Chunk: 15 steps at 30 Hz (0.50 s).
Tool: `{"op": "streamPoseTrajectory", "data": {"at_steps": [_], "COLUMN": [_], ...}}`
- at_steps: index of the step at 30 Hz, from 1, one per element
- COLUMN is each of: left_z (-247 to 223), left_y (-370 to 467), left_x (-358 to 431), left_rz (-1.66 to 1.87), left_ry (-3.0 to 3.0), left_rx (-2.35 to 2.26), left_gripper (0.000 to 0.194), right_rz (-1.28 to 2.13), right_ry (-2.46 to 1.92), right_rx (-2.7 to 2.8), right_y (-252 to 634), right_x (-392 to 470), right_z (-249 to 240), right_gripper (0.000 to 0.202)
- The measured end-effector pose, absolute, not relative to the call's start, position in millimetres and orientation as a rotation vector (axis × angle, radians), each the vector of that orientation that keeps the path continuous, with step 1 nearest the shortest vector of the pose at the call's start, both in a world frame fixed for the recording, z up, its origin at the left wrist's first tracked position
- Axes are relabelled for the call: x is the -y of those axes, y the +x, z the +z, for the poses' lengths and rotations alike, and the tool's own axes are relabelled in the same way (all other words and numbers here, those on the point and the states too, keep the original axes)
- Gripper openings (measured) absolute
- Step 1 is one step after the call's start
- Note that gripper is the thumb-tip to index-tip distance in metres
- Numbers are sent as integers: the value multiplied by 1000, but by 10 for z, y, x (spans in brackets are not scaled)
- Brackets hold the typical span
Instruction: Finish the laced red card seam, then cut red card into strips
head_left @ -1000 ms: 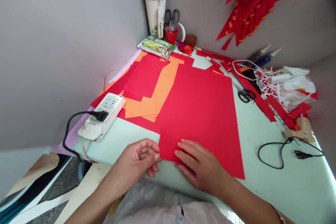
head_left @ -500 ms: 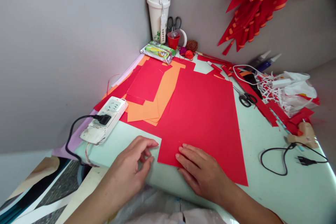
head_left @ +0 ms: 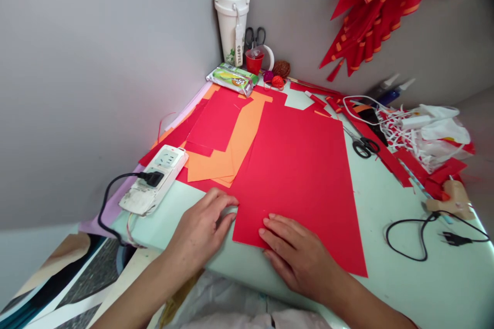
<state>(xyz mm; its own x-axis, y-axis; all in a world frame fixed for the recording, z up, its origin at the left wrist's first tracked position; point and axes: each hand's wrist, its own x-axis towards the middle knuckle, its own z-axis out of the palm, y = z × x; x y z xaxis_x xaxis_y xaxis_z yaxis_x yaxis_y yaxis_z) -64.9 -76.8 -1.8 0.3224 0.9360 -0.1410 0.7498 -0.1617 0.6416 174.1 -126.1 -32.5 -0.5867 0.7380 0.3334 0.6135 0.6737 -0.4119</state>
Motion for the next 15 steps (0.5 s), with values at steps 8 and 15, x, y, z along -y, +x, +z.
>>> {"op": "streamPoseTrajectory", "data": {"at_steps": [8,15], "left_z": [-25,-14], "left_y": [-638,-630], "left_x": [725,701], "left_rz": [394,369], "left_ry": [1995,1996], "left_rx": [-1465,-1471], "left_gripper": [19,17], "right_rz": [384,398], "right_ry": [-1050,-1046], "right_rx": [2376,2373], "right_y": [1745,1759], "right_x": [1250,1247], "right_z": [-306,-320], "right_gripper": [32,32]}}
